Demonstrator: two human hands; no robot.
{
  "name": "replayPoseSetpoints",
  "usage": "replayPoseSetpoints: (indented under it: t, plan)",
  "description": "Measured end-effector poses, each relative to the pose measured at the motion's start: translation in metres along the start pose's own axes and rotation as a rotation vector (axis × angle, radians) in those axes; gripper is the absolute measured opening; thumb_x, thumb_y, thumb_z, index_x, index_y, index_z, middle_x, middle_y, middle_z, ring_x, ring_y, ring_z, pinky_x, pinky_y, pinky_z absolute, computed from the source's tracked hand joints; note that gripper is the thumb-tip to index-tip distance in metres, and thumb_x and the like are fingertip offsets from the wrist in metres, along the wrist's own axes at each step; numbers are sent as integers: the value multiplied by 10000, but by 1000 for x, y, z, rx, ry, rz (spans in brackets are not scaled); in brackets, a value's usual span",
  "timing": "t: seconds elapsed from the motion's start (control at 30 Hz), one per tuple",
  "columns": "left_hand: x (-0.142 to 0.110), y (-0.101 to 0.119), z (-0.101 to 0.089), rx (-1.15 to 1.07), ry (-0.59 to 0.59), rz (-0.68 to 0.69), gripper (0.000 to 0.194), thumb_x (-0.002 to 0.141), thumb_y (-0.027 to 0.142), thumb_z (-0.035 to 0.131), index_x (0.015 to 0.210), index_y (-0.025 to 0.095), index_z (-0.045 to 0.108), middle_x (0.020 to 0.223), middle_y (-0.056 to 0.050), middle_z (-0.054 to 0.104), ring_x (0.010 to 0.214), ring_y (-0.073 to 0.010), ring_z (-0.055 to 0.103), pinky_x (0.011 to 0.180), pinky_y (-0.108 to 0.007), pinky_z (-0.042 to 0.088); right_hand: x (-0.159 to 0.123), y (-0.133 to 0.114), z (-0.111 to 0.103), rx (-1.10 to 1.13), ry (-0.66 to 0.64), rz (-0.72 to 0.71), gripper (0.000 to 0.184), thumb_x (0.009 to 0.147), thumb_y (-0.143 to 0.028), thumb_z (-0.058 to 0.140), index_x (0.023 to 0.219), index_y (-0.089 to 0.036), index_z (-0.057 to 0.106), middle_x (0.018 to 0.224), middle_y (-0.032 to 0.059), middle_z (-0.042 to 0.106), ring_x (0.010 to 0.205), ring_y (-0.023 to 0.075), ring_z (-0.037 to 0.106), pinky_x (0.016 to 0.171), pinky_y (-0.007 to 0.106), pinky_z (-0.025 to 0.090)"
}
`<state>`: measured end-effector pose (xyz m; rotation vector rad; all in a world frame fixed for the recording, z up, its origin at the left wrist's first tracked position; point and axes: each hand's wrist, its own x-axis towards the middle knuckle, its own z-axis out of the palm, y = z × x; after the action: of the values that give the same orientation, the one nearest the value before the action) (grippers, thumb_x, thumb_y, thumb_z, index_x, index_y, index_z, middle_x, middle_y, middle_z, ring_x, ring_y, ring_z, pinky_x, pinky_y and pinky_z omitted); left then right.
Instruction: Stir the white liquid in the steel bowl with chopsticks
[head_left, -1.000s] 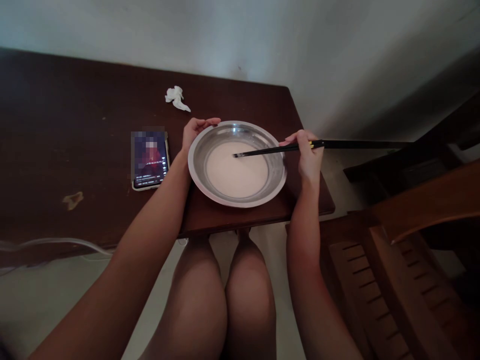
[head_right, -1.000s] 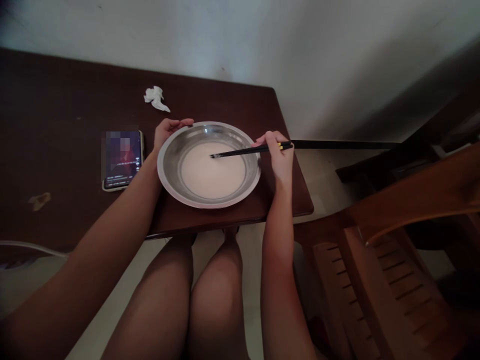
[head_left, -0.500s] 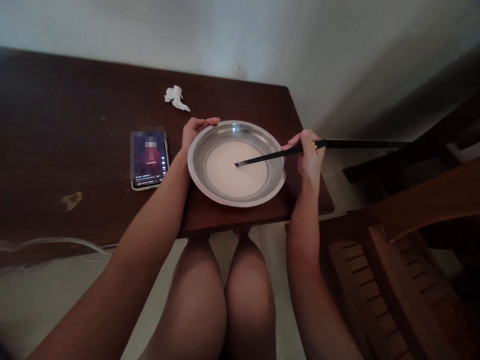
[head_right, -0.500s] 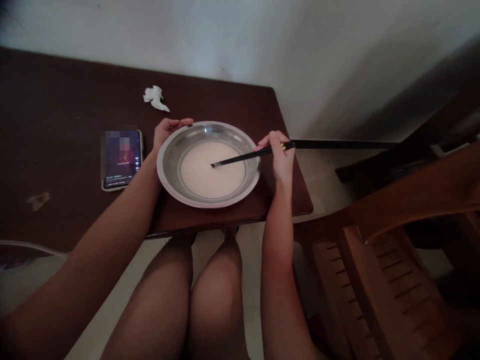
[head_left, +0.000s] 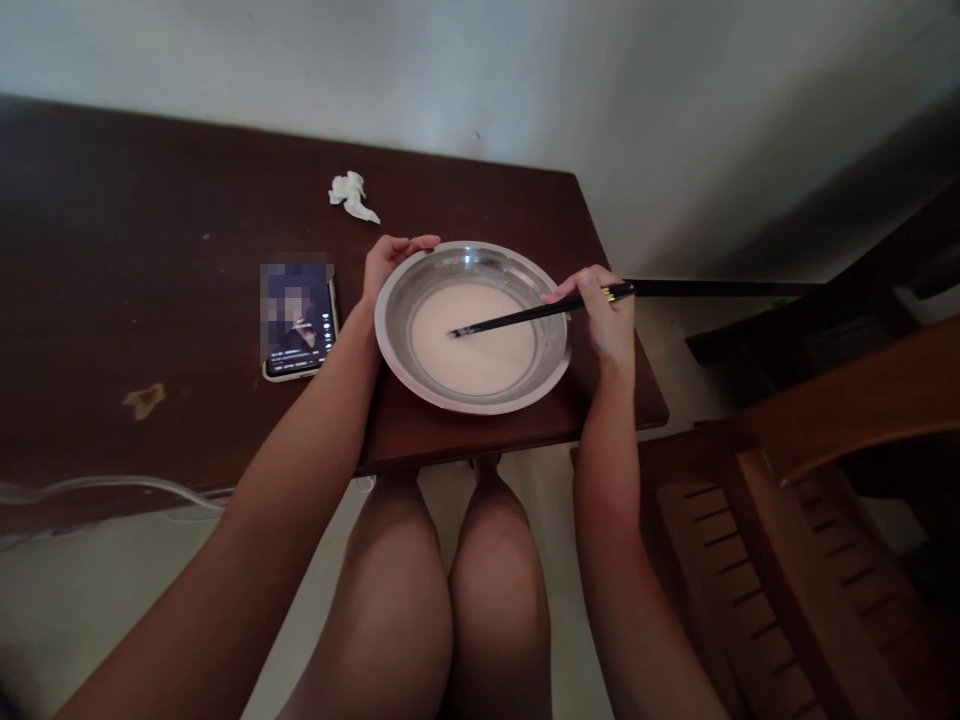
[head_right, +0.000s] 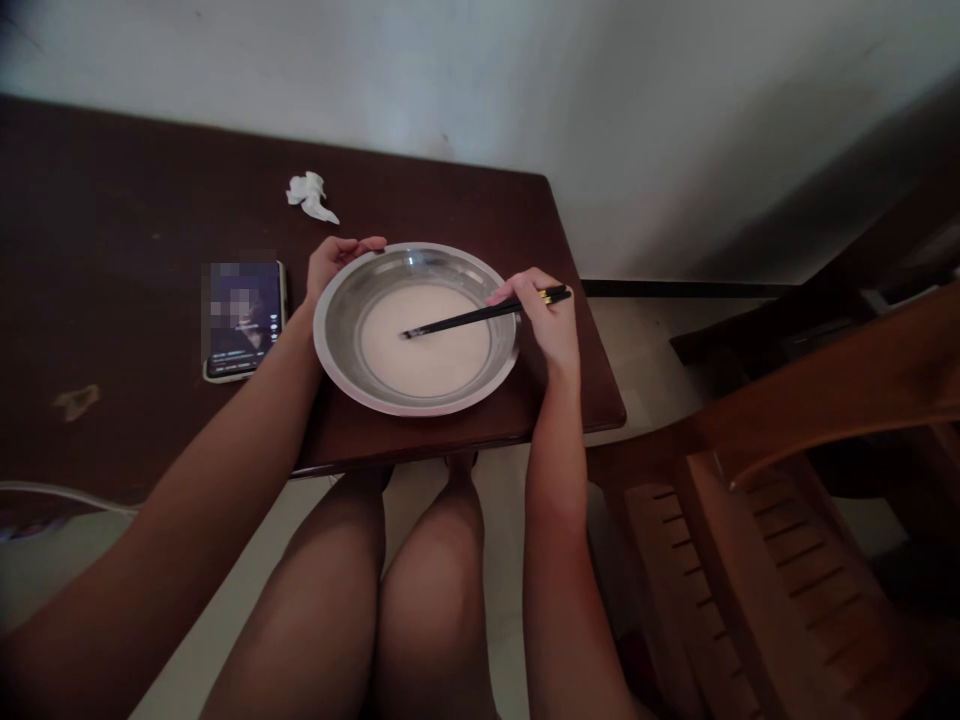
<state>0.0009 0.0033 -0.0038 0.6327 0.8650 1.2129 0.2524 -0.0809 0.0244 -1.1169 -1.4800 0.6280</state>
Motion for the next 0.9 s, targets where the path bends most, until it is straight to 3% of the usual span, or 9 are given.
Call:
replayPoseSetpoints:
  t: [0.2, 0.4, 0.6, 0.77, 0.9]
  plan:
    - [-1, 1, 2, -31, 13, -28, 284, 835, 266, 376, 766, 188, 640, 601, -16, 640, 646, -162, 652, 641, -257, 523, 2, 0, -2, 45, 162, 15, 398, 847, -533, 447, 647, -220, 589, 587, -42, 582, 613, 115, 650, 685, 306, 532]
    - [-3, 2, 3, -56, 15, -62, 322, 848, 287, 358, 745, 181, 644, 602, -20, 638, 607, -155, 638, 614, -243, 508, 0, -3, 2, 14, 20, 13, 386, 803, -560, 505, 642, -223, 603, 581, -35, 606, 657, 127, 656, 709, 309, 540]
    - [-1, 1, 1, -56, 4, -54, 304, 840, 273, 372, 761, 163, 645, 613, -23, 631, 594, -144, 625, 636, -238, 500, 2, 1, -2, 59, 186, 42, 412, 814, -578, 470, 638, -225, 585, 597, -31, 591, 638, 134, 663, 687, 318, 540]
    - [-1, 1, 2, -46, 17, -52, 297, 836, 260, 364, 762, 169, 637, 613, -20, 630, 624, -153, 634, 653, -252, 505, 0, -1, 1, 56, 22, 32, 389, 804, -557, 507, 633, -221, 604, 566, -35, 587, 633, 127, 654, 691, 308, 535]
    - [-3, 2, 3, -48, 14, -58, 277, 827, 262, 381, 749, 183, 635, 597, -15, 628, 626, -157, 637, 654, -257, 509, 2, -1, 2, 29, 102, 4, 380, 821, -547, 485, 655, -225, 600, 585, -46, 595, 648, 120, 655, 724, 311, 534]
